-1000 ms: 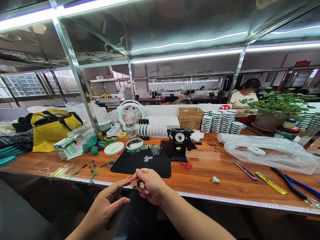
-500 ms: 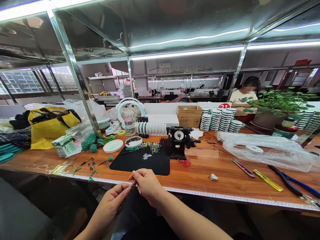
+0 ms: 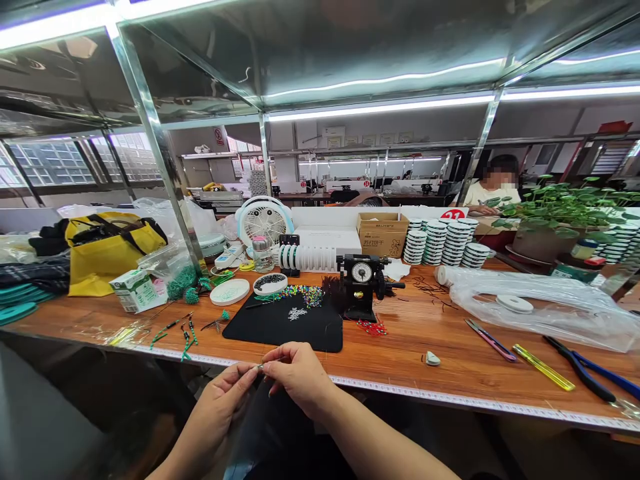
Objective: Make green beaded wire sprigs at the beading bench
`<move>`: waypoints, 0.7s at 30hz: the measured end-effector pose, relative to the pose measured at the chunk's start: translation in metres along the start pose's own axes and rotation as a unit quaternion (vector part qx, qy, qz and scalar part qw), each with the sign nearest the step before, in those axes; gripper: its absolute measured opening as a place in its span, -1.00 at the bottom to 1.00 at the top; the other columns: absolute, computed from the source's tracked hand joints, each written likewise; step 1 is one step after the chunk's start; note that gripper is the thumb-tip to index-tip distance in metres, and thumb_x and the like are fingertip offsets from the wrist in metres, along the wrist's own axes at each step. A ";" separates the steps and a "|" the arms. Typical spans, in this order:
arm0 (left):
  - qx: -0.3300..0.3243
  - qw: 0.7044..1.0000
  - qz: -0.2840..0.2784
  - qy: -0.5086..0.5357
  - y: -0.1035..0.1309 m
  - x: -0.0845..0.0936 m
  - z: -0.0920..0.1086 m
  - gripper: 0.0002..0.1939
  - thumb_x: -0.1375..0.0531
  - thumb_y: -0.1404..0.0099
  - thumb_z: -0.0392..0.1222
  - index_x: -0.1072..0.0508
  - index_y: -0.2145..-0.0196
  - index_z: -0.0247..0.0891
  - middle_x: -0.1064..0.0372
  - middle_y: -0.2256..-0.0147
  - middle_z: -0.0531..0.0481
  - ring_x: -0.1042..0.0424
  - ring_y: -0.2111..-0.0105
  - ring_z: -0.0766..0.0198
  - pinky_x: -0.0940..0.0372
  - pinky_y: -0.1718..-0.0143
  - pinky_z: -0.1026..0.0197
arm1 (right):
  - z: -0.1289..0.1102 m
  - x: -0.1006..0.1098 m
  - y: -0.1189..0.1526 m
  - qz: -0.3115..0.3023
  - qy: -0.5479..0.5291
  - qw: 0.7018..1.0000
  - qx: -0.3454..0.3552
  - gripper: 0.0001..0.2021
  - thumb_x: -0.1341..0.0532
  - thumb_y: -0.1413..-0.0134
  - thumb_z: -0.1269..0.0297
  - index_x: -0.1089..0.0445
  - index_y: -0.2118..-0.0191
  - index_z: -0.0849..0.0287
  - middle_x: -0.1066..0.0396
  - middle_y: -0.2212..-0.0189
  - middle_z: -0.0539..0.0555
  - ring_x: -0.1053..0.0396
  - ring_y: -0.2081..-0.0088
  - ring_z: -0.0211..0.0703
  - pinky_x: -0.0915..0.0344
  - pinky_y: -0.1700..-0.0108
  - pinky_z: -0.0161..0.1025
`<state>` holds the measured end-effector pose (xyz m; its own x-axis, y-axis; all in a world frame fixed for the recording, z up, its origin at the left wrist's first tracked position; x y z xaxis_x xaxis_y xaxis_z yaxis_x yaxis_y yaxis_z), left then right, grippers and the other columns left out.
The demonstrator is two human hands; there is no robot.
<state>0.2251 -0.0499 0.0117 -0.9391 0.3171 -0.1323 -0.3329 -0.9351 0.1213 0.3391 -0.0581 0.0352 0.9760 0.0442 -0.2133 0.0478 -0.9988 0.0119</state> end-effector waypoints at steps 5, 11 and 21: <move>-0.041 0.996 -0.064 -0.056 0.002 -0.012 0.015 -0.72 -0.18 -0.19 -0.01 -0.51 0.27 -0.27 -0.45 0.37 -0.04 -0.36 0.35 0.21 -0.24 0.27 0.24 | -0.004 0.002 0.000 0.014 0.066 0.997 0.028 -0.89 -0.19 0.17 0.37 -0.41 0.47 0.29 -0.34 0.56 0.01 -0.29 0.54 -0.27 -0.26 0.57 -0.34; -0.096 0.981 -0.057 -0.158 0.003 -0.010 0.023 -0.73 -0.14 -0.24 -0.03 -0.52 0.30 -0.26 -0.47 0.33 -0.05 -0.35 0.30 0.17 -0.21 0.22 0.23 | 0.001 0.004 0.000 0.050 0.098 0.993 0.030 -0.97 -0.13 0.21 0.42 -0.30 0.50 0.24 -0.35 0.52 0.00 -0.27 0.60 -0.31 -0.18 0.66 -0.39; -0.053 0.989 -0.045 -0.128 0.002 -0.002 0.016 -0.70 -0.17 -0.18 0.04 -0.49 0.37 -0.27 -0.46 0.40 -0.04 -0.36 0.37 0.18 -0.22 0.32 0.26 | 0.018 0.005 -0.004 0.040 -0.004 0.999 -0.020 -0.85 -0.15 0.16 0.33 -0.32 0.39 0.27 -0.35 0.61 -0.03 -0.18 0.69 -0.39 -0.12 0.64 -0.41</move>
<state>0.2247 -0.0497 0.0276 -0.9018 0.4162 0.1165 -0.4175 -0.9086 0.0140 0.3400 -0.0547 0.0167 0.9754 -0.0360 -0.2176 -0.0217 -0.9975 0.0678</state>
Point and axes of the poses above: each hand's wrist, its own y-axis away from the middle knuckle, its own x-axis out of the back of the hand, z = x × y, the point moved 10 cm from there along -y, towards the middle knuckle
